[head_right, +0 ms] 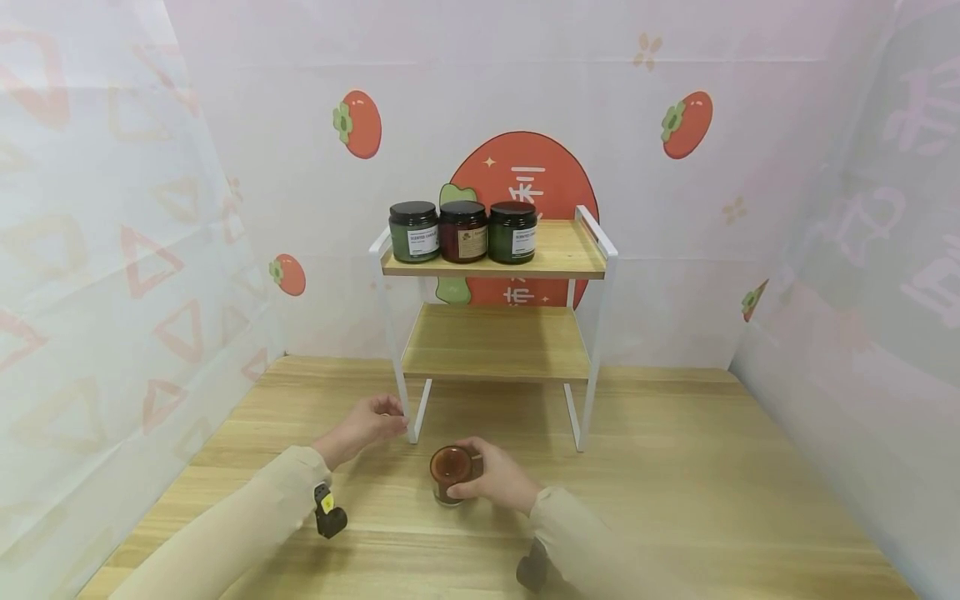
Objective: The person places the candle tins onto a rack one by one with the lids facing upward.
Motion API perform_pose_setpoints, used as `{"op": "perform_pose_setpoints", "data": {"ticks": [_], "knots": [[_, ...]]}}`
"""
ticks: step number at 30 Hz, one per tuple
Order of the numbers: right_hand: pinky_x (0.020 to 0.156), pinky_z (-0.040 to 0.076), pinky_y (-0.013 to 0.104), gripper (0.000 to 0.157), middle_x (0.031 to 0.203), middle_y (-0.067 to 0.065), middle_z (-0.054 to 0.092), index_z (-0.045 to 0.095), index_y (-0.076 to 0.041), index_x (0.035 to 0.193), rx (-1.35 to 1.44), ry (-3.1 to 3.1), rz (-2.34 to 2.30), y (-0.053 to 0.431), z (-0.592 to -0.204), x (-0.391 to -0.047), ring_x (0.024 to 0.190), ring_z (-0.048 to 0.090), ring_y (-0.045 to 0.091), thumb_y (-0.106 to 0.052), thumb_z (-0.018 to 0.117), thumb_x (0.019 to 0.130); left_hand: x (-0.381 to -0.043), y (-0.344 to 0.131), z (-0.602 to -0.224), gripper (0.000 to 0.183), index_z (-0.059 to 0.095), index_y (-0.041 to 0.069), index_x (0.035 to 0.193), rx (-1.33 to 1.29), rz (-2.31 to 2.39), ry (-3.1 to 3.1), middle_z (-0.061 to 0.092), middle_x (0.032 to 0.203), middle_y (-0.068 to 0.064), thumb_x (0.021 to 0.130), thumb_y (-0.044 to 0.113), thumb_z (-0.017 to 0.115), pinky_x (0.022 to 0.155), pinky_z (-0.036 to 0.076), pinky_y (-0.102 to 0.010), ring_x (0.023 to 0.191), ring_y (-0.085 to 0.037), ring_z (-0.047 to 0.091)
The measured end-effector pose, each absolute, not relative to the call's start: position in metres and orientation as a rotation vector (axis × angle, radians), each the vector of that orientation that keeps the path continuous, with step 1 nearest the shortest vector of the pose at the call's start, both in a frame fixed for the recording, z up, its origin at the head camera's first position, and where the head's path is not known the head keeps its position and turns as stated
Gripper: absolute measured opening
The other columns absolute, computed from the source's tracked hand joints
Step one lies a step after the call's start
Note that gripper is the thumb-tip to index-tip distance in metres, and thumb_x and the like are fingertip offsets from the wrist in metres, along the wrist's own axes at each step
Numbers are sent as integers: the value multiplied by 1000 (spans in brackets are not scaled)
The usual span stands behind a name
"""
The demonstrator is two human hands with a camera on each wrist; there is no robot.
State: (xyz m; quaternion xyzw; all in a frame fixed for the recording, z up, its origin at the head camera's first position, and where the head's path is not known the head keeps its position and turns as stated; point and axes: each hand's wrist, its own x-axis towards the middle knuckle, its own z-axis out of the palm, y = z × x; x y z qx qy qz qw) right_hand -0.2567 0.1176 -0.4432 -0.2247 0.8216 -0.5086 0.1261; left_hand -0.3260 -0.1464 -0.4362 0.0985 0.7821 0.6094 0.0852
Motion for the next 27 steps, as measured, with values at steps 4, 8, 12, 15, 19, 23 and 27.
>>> {"op": "perform_pose_setpoints", "data": {"ticks": [4,8,12,15,19,23,27], "knots": [[92,52,44,65,121,11,61,49,-2,133,-656,2381,-1485,116,-442,-257,108,61,26,-15,81,78,-325,-146,-435,17,55,-7,101,298,1815,2334,58,89,-5,88,-2,64,78,58,-34,79,-13,62],[93,52,43,65,121,11,61,50,-2,132,-651,2386,-1469,114,-443,-259,108,61,25,-15,82,77,-326,-146,-435,18,55,-7,102,293,1815,2332,59,89,-6,87,-2,65,78,58,-34,79,-13,62],[92,52,44,64,121,11,61,50,-2,131,-646,2388,-1462,113,-443,-259,108,61,25,-15,82,77,-327,-146,-436,17,55,-7,101,288,1818,2325,58,89,-6,88,-3,64,79,59,-34,79,-13,62],[92,52,44,64,120,11,61,50,-2,131,-649,2389,-1460,112,-443,-259,107,61,25,-14,83,77,-328,-146,-436,15,55,-5,100,280,1824,2321,58,89,-6,88,-3,64,79,59,-33,80,-13,62],[92,51,43,64,119,11,62,51,-2,130,-656,2397,-1453,111,-444,-261,107,60,24,-14,83,76,-327,-146,-436,14,55,-3,99,272,1823,2320,58,90,-6,88,-3,64,79,59,-34,80,-13,62],[92,51,42,64,119,10,61,51,-2,129,-660,2403,-1445,110,-446,-262,107,60,23,-15,83,76,-327,-146,-435,17,54,-6,102,276,1815,2319,58,90,-6,89,-3,64,81,58,-36,81,-13,62],[93,51,42,65,121,11,60,50,-3,130,-661,2393,-1447,111,-448,-262,110,59,25,-17,84,76,-326,-146,-434,21,53,-9,106,278,1810,2317,58,91,-6,89,-2,64,82,58,-38,81,-13,62]]}}
